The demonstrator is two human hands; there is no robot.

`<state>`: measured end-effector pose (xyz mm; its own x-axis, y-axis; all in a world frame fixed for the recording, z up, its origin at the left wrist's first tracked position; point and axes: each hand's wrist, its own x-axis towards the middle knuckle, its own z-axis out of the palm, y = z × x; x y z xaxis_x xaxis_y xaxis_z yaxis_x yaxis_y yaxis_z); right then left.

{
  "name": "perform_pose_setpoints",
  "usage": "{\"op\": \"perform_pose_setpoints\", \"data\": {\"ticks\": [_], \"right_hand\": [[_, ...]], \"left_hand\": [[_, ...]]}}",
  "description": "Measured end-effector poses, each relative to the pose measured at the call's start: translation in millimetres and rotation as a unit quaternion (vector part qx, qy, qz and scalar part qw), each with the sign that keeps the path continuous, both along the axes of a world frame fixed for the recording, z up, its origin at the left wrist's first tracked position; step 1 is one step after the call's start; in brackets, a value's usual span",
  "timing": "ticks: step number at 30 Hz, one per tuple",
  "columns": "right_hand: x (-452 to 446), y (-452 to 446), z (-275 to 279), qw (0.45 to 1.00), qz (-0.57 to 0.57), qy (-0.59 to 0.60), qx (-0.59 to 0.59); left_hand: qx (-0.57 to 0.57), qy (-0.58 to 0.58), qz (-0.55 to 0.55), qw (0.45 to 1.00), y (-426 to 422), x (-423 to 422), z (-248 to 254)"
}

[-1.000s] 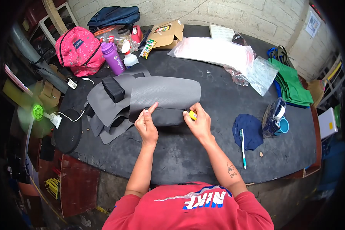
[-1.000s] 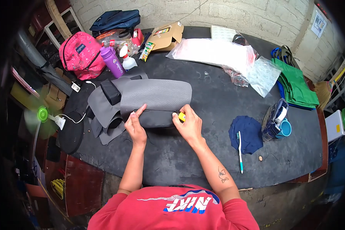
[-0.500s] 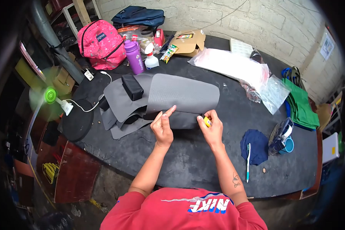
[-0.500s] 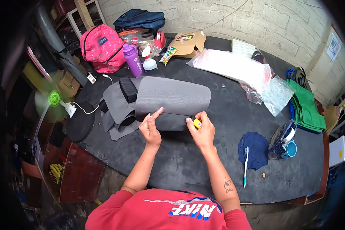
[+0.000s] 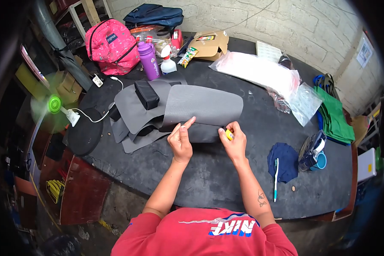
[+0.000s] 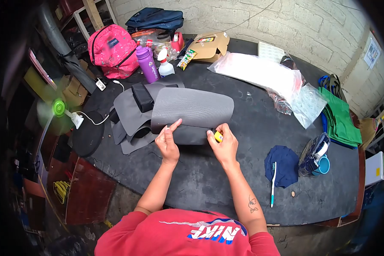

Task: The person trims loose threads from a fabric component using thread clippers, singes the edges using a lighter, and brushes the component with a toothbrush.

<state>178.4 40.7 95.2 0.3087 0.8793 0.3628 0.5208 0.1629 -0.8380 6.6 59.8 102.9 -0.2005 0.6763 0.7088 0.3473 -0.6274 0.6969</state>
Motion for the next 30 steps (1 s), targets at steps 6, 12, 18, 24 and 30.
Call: {"op": "perform_pose_setpoints", "data": {"ticks": [6,12,18,24,30], "right_hand": [[1.7,-1.6,-3.7,1.0,-0.007,0.01,-0.006],[4.3,-3.8,-2.9,0.999,-0.017,0.015,-0.039],[7.5,-2.5,-9.7,1.0,-0.009,0.006,0.027],[8.0,-3.4,-8.2,1.0,-0.014,0.014,0.021],[9.4,-6.3,0.2,1.0,-0.011,-0.016,-0.004]], "left_hand": [[0.012,-0.005,-0.007,1.0,2.0,1.7,-6.0],[-0.052,0.004,-0.011,0.999,-1.7,2.7,-2.3],[-0.089,-0.007,-0.027,0.996,-3.0,4.8,-4.1],[-0.075,-0.024,-0.031,0.996,-2.7,7.8,-4.4],[-0.07,-0.025,-0.038,0.996,-3.4,7.4,-4.0]]}}
